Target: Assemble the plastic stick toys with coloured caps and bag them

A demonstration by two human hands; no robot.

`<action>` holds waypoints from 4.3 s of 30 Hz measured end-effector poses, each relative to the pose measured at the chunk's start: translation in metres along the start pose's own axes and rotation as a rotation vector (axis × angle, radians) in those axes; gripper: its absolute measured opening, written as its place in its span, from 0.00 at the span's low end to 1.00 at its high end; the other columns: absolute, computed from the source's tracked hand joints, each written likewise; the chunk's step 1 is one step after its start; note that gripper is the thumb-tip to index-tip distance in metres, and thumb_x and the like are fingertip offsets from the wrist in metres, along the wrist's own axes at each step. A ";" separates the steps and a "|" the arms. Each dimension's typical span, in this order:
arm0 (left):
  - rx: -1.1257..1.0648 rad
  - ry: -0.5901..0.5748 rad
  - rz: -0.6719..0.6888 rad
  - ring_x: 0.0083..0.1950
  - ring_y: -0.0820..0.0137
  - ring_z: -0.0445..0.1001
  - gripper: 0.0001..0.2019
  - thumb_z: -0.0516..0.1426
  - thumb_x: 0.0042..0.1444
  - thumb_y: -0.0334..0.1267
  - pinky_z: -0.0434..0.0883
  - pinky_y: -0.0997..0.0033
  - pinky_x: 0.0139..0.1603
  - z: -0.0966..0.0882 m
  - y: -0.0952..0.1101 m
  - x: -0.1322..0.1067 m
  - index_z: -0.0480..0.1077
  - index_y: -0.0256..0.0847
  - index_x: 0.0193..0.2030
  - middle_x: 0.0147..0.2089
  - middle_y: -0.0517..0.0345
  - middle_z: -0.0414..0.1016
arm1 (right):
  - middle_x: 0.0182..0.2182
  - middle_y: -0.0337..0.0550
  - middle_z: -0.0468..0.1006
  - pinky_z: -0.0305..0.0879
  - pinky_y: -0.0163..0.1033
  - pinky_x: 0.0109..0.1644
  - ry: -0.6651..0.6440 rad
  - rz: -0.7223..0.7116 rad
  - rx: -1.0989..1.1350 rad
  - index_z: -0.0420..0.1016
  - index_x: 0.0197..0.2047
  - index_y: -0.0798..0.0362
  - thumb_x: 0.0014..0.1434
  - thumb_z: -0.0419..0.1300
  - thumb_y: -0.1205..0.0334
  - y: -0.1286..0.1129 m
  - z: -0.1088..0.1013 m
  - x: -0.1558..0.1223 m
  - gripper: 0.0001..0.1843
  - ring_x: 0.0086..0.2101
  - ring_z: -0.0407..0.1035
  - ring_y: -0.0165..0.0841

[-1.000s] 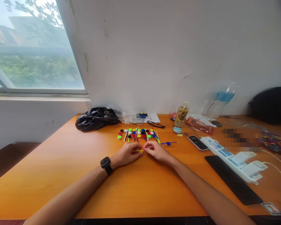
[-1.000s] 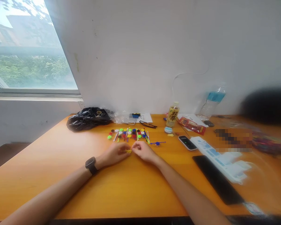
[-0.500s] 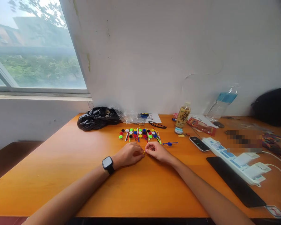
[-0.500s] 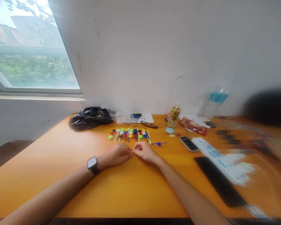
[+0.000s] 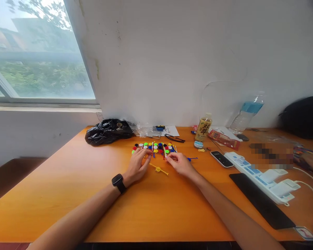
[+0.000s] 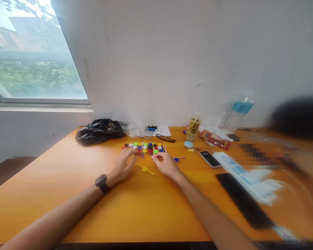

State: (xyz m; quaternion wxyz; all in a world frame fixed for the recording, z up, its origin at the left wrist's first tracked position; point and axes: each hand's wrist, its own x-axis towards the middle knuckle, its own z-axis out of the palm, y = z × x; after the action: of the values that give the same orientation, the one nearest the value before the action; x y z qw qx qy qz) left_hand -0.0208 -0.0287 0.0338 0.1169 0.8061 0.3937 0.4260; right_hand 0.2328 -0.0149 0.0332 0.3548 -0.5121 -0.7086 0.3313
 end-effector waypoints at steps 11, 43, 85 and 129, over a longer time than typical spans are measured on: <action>0.003 -0.315 0.216 0.46 0.59 0.74 0.10 0.60 0.66 0.44 0.71 0.56 0.53 0.008 -0.001 -0.002 0.78 0.45 0.49 0.44 0.50 0.81 | 0.34 0.49 0.85 0.72 0.43 0.40 -0.036 0.029 0.042 0.79 0.36 0.53 0.64 0.60 0.43 0.001 0.005 -0.002 0.21 0.36 0.79 0.42; 0.002 -0.299 0.145 0.44 0.62 0.76 0.14 0.56 0.70 0.46 0.71 0.62 0.47 0.005 0.000 -0.002 0.76 0.43 0.54 0.43 0.52 0.81 | 0.31 0.42 0.80 0.56 0.34 0.22 -0.145 0.093 0.142 0.78 0.42 0.53 0.69 0.53 0.37 0.004 0.001 -0.002 0.27 0.18 0.60 0.27; 0.390 -0.248 -0.178 0.71 0.46 0.62 0.24 0.46 0.74 0.53 0.63 0.39 0.67 -0.018 -0.087 0.013 0.66 0.54 0.71 0.76 0.50 0.62 | 0.17 0.35 0.70 0.60 0.38 0.31 -0.020 -0.030 -0.061 0.77 0.34 0.51 0.72 0.49 0.39 0.003 0.003 -0.003 0.28 0.22 0.69 0.35; 0.199 -0.045 -0.074 0.62 0.55 0.73 0.14 0.53 0.71 0.45 0.70 0.50 0.66 -0.019 -0.087 0.015 0.77 0.44 0.52 0.59 0.48 0.78 | 0.38 0.43 0.77 0.60 0.38 0.41 -0.224 -0.399 -0.530 0.75 0.36 0.51 0.56 0.59 0.72 -0.014 -0.015 -0.019 0.07 0.36 0.69 0.35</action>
State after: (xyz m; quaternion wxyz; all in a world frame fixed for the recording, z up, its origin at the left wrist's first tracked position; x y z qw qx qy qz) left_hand -0.0771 0.0372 0.0084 0.0606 0.8080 0.4609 0.3621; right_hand 0.2429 -0.0350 0.0494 0.1872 -0.3983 -0.8907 0.1143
